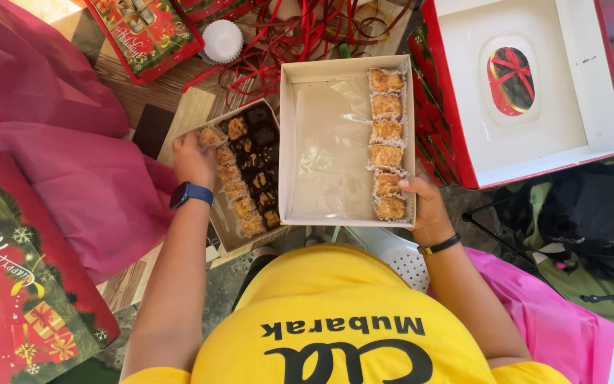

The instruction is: The person is seen arranging brownies into decorative boxes, closing the boxes, and placing them into pink bags for distribution.

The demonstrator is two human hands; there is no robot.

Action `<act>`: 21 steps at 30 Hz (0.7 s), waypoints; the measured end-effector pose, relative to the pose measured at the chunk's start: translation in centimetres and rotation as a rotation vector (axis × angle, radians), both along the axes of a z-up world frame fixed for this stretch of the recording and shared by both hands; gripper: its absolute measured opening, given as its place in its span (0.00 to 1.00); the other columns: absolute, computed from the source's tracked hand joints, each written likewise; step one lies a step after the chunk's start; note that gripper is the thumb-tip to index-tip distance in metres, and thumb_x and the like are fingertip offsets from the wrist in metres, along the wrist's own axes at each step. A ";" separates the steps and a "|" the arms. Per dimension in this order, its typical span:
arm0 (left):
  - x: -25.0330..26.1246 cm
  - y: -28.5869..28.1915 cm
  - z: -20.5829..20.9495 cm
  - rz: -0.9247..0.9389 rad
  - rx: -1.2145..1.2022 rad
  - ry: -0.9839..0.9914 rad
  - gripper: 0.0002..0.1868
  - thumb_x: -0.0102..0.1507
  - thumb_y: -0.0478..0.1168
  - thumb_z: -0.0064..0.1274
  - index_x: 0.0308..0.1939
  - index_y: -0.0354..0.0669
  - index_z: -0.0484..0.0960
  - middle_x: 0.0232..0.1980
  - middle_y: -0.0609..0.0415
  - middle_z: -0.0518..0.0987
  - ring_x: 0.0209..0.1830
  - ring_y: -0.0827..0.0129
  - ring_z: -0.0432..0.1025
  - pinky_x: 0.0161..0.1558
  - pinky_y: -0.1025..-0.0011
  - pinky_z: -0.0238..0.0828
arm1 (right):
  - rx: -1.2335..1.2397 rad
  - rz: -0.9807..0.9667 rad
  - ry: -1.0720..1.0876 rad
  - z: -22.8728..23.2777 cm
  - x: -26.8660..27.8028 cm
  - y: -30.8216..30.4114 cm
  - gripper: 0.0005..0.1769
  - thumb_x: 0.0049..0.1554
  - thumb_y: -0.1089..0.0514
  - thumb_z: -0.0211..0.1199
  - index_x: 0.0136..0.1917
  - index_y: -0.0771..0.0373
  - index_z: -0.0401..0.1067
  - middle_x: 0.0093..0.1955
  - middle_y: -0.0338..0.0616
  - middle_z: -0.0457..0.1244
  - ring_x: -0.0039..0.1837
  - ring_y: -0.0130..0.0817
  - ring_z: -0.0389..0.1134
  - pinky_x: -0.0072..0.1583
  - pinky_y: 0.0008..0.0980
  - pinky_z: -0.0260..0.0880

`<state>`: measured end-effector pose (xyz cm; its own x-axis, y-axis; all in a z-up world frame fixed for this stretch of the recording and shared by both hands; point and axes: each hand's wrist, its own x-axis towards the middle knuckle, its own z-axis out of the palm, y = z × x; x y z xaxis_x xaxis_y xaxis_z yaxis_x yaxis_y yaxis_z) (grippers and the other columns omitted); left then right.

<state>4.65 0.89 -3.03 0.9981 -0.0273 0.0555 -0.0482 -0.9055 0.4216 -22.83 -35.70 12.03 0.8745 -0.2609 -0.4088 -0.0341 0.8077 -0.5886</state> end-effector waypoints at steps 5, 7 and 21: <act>-0.8 -1.5 2.9 -0.038 -0.047 0.188 0.23 0.64 0.41 0.57 0.63 0.45 0.79 0.58 0.43 0.71 0.56 0.42 0.74 0.56 0.47 0.75 | -0.010 -0.010 -0.019 -1.3 -0.4 -0.6 0.41 0.42 0.67 0.56 0.72 0.63 0.65 0.58 0.64 0.67 0.55 0.63 0.72 0.55 0.65 0.73; -0.5 -1.2 2.3 0.058 -0.379 0.348 0.25 0.71 0.44 0.43 0.72 0.46 0.69 0.70 0.40 0.65 0.72 0.44 0.61 0.70 0.46 0.57 | -0.036 -0.006 -0.020 -1.1 -0.3 -0.4 0.44 0.42 0.67 0.57 0.74 0.60 0.64 0.60 0.60 0.67 0.58 0.60 0.72 0.57 0.61 0.73; -7.2 -2.6 11.2 0.106 -0.935 0.485 0.43 0.77 0.60 0.37 0.81 0.35 0.38 0.82 0.27 0.37 0.83 0.36 0.33 0.79 0.41 0.31 | -0.017 0.034 -0.029 -3.2 0.1 -0.8 0.45 0.42 0.67 0.58 0.76 0.60 0.63 0.62 0.60 0.66 0.61 0.61 0.70 0.59 0.62 0.72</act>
<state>-2.50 -1.74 8.18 0.9138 -0.0913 -0.3958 0.3724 -0.2007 0.9061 -22.77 -36.49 8.83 0.8946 -0.2377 -0.3784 -0.0439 0.7960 -0.6038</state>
